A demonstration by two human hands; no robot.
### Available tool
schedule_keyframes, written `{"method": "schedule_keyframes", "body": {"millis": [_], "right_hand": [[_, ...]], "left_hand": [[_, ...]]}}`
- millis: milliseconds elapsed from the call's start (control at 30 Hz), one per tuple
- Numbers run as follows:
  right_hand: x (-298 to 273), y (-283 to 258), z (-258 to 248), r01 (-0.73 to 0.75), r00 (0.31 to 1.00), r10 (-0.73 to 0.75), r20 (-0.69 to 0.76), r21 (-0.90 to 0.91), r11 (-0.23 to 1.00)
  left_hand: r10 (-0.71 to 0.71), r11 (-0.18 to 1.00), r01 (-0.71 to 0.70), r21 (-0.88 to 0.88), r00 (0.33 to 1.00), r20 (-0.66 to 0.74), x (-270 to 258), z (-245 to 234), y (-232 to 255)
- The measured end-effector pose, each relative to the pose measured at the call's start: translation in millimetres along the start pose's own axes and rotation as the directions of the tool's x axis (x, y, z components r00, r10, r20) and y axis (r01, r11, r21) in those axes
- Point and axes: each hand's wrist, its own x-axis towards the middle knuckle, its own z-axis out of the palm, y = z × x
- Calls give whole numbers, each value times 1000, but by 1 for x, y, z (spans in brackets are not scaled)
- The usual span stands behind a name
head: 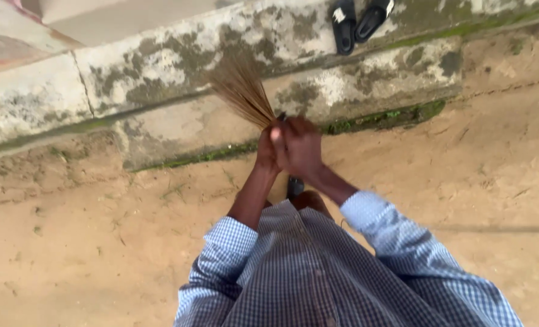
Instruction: Sweeping the ground near the base of a wall with a handheld broom.
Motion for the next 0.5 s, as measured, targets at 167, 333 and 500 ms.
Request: {"method": "schedule_keyframes", "body": {"millis": [167,333,500], "right_hand": [[7,7,0,34,999,-35,-5,-205,978],[21,3,-11,-57,998,55,-18,-102,993],[27,3,-15,-262,965,261,-21,-94,961]], "left_hand": [[146,954,-141,263,989,1,13,18,-12],[153,891,-142,432,988,9,3,68,-6],[201,880,-84,468,957,-208,16,47,-14]]}}
